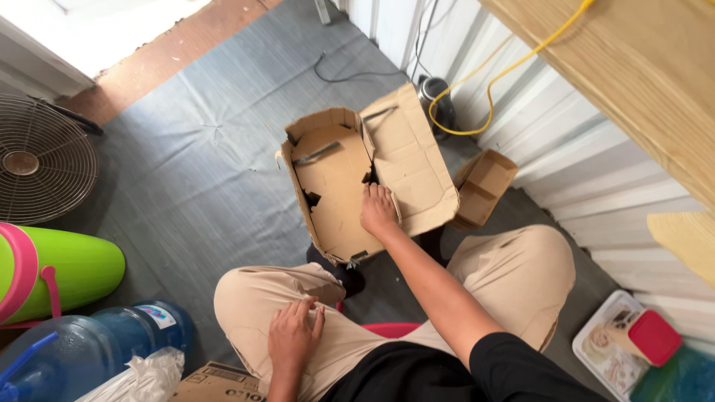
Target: The person sits on the floor folding flat die-cut cardboard blanks into takeout-style boxes, pressing the tabs and sides to shape each box and setting finished ones aside. They briefly walk to a counter to retrieve a digital timer, set it, and return to folding more boxes.
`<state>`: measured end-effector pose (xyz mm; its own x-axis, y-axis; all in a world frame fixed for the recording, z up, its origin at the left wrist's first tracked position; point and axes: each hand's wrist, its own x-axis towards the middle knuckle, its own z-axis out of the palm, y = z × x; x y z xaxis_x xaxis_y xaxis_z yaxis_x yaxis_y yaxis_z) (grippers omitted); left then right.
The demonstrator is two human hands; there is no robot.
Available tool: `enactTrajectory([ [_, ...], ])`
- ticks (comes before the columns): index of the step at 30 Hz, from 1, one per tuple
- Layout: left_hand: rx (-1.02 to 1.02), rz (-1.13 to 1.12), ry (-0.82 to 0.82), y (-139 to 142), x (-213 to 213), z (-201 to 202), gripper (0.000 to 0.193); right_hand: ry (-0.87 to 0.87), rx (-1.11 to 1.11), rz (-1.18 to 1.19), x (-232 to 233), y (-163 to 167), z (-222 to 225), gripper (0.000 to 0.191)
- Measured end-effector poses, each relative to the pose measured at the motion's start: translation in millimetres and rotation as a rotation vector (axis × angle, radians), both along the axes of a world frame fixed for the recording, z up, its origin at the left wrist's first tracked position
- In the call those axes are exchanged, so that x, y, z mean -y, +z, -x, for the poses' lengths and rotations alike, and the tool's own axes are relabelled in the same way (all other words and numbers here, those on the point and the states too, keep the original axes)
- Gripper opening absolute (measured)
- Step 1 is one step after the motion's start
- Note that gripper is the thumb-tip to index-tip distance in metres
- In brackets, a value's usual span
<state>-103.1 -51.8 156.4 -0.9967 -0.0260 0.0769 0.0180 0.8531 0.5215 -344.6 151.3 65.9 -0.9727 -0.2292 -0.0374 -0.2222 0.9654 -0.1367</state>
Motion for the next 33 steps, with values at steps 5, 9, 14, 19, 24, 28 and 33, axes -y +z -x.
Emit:
enactTrajectory([
  [5,-0.006,-0.012,-0.017,2.3,3.7,-3.4,0.022,-0.022,0.120,0.002,9.0,7.2,8.2,0.077],
  [9,-0.027,-0.014,-0.008,5.1,4.7,-1.8,0.023,-0.035,0.138,0.002,13.1,11.0,17.9,0.068],
  [14,-0.009,-0.023,-0.008,2.9,5.6,-2.2,0.022,0.011,0.111,-0.059,11.8,7.9,19.0,0.060],
  [19,-0.035,-0.032,-0.020,-2.2,7.6,0.2,0.023,0.040,0.124,-0.109,13.0,12.7,27.8,0.052],
  [24,-0.029,-0.039,-0.019,-1.4,9.0,1.3,0.023,0.015,0.137,-0.011,12.3,12.5,33.8,0.057],
  [28,-0.032,-0.057,-0.021,-0.7,9.8,1.3,0.023,0.048,0.118,0.019,12.7,9.5,33.9,0.051],
  [33,-0.122,-0.027,-0.038,-4.1,9.9,-1.1,0.023,0.042,0.157,-0.027,6.5,10.0,31.3,0.036],
])
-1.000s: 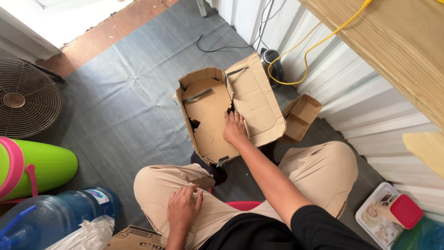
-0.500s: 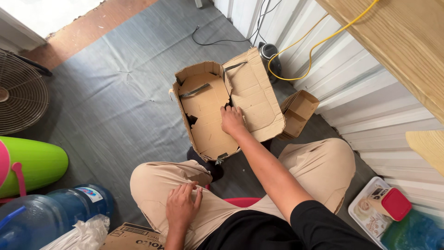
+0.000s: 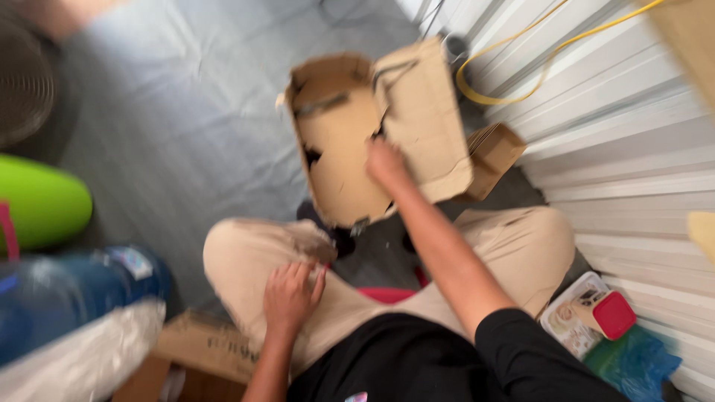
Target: The person sits on the floor folding flat die-cut cardboard blanks into takeout-style boxes, pressing the tabs and sides to shape each box and setting finished ones aside. They briefly walk to a counter to retrieve a digital timer, set it, and return to folding more boxes.
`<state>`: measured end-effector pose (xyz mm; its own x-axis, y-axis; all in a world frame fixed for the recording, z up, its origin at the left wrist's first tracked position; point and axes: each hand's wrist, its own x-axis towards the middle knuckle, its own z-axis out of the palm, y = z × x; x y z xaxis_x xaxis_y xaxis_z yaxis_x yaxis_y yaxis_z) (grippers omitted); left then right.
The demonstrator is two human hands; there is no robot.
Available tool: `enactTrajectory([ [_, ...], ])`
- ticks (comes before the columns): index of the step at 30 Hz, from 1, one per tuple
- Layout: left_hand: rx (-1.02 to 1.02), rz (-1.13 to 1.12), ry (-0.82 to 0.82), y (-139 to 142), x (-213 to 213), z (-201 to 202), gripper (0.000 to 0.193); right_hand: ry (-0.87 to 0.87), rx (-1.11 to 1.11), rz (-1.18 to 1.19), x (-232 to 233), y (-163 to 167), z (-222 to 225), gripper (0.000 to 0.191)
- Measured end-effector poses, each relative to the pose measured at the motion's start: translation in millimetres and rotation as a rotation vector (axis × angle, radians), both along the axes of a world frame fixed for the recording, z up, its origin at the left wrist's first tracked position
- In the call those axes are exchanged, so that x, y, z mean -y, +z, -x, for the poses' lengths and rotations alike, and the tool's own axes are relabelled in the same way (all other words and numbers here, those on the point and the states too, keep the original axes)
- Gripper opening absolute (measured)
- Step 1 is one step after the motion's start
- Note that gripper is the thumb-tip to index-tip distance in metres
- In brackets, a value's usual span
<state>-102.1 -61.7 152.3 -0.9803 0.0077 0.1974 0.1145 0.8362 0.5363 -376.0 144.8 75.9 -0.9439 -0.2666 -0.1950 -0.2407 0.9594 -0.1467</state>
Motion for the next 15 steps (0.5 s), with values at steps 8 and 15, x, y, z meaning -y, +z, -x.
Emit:
enactTrajectory([
  [8,0.034,-0.051,-0.003,2.0,2.6,-4.7,0.021,-0.015,0.042,0.040,-3.6,6.2,3.1,0.058],
  [15,0.033,-0.076,0.008,5.0,4.1,-3.0,0.021,-0.126,0.223,0.088,-5.6,-0.7,19.8,0.069],
])
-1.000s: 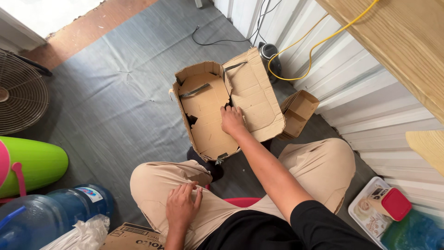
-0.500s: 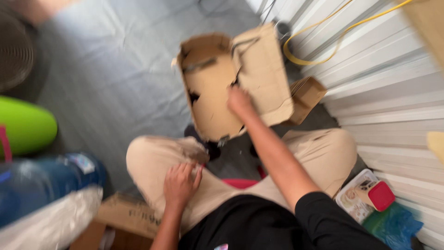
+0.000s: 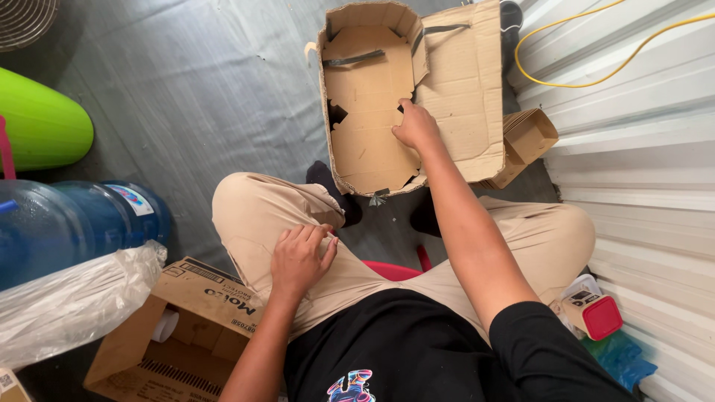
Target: The person sits on the floor folding flat die-cut cardboard blanks into takeout-style boxes, pressing the tabs and sides to shape each box and setting finished ones aside. They briefly walk to a counter to retrieve a digital timer, set it, and return to folding more boxes.
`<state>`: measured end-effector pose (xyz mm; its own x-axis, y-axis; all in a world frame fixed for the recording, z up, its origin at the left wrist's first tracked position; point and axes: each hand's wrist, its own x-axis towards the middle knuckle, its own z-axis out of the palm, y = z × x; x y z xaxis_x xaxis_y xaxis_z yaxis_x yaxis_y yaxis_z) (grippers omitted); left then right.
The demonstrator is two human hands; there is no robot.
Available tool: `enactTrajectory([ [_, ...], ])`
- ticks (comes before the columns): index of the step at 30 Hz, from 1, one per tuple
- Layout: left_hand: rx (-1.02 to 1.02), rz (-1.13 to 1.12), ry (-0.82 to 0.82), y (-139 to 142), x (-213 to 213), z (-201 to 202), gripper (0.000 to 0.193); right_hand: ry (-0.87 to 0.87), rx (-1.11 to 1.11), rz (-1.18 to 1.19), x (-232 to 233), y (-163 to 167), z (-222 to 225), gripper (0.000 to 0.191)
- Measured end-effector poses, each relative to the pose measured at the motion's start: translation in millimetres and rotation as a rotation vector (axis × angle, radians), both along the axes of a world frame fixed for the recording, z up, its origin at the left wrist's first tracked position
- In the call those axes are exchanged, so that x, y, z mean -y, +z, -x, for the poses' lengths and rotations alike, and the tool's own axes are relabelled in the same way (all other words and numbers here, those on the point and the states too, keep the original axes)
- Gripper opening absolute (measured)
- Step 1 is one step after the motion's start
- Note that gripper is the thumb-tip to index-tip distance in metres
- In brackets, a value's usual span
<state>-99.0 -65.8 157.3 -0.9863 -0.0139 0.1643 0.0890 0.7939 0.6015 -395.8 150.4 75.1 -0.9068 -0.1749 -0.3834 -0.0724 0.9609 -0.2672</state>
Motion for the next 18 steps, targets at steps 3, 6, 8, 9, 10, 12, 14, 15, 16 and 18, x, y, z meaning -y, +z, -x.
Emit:
enactTrajectory([
  [3,0.006,0.005,-0.002,-1.7,0.1,-0.1,0.021,-0.020,0.022,-0.013,1.2,-3.5,4.2,0.069],
  [6,-0.001,0.000,0.003,-3.9,0.6,-0.2,0.021,-0.012,-0.050,0.023,-1.9,-8.7,3.7,0.064],
  [8,0.003,0.000,0.005,-4.9,0.6,-0.3,0.021,-0.012,-0.081,0.042,-4.9,-10.4,2.6,0.060],
  [9,0.006,0.005,0.004,-5.4,0.6,-0.1,0.022,-0.016,-0.086,0.058,-6.1,-10.9,2.4,0.059],
  [10,0.009,0.011,0.001,-5.6,0.5,0.1,0.022,-0.020,-0.092,0.075,-6.8,-11.2,2.8,0.058],
  [12,0.006,0.002,-0.002,-5.8,0.3,0.4,0.022,-0.028,-0.088,0.100,-7.2,-11.3,4.4,0.059],
  [14,0.009,0.002,-0.003,-5.8,0.1,0.7,0.022,-0.039,-0.064,0.112,-7.2,-10.9,7.0,0.064],
  [15,0.013,0.005,-0.004,-5.7,0.1,0.9,0.022,-0.040,-0.056,0.102,-7.1,-10.4,8.7,0.068],
  [16,0.017,0.007,-0.004,-5.8,-0.1,1.0,0.022,-0.041,-0.048,0.090,-7.5,-9.8,10.5,0.072],
  [18,0.015,0.005,-0.005,-5.9,-0.2,1.1,0.022,-0.055,-0.021,0.090,-8.4,-8.2,14.2,0.079],
])
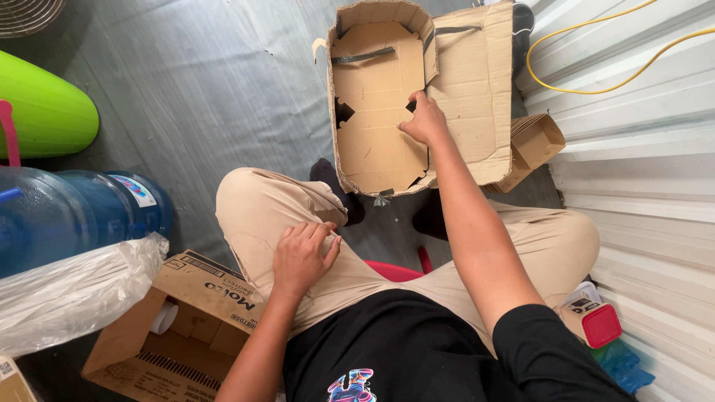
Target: The person sits on the floor folding flat die-cut cardboard blanks into takeout-style boxes, pressing the tabs and sides to shape each box and setting finished ones aside. They briefly walk to a counter to retrieve a digital timer, set it, and return to folding more boxes.
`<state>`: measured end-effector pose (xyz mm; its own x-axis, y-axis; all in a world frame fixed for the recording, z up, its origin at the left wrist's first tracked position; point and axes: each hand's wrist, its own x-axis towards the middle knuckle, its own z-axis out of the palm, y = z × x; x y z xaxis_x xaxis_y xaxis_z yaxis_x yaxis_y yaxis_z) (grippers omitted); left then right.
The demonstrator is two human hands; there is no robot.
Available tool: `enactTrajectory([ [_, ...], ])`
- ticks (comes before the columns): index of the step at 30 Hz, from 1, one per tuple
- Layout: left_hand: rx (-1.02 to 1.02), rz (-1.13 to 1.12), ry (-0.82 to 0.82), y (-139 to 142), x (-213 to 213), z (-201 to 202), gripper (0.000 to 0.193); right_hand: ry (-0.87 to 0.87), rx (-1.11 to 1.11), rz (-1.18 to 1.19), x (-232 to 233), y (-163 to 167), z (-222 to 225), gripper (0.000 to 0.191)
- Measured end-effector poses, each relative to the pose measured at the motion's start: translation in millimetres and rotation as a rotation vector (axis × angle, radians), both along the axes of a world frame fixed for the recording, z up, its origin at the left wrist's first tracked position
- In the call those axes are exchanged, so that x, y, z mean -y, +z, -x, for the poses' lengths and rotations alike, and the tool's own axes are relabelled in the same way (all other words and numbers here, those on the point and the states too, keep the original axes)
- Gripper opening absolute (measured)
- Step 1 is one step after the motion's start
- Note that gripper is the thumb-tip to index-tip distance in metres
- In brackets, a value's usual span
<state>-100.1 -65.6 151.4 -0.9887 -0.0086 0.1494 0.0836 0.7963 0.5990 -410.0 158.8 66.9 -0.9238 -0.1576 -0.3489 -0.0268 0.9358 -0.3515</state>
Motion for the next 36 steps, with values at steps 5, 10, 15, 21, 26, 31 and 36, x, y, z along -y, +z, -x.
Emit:
enactTrajectory([
  [5,-0.014,-0.003,-0.004,-1.0,0.2,0.0,0.022,-0.047,0.056,0.063,-0.9,3.6,9.4,0.094],
  [10,0.000,0.003,0.005,-1.8,0.6,0.6,0.022,-0.091,0.087,0.163,-3.3,-0.7,12.7,0.087],
  [15,0.001,-0.001,0.005,-1.9,0.1,0.8,0.022,-0.269,0.181,0.511,-15.2,-7.4,17.7,0.078],
  [21,-0.002,0.005,0.005,-1.3,-0.8,1.6,0.021,-0.276,0.402,0.513,-10.7,-0.4,18.3,0.067],
  [26,0.003,0.007,0.003,-0.4,-1.5,1.6,0.021,-0.184,0.483,0.717,-10.8,2.1,-9.9,0.076],
  [31,-0.001,0.014,0.007,-0.8,-2.2,1.5,0.020,-0.282,0.459,0.954,-20.2,-9.3,-56.0,0.043],
  [36,-0.005,0.019,0.008,-0.9,-3.4,-1.3,0.020,-0.203,0.231,0.543,-34.6,26.9,-49.7,0.029],
])
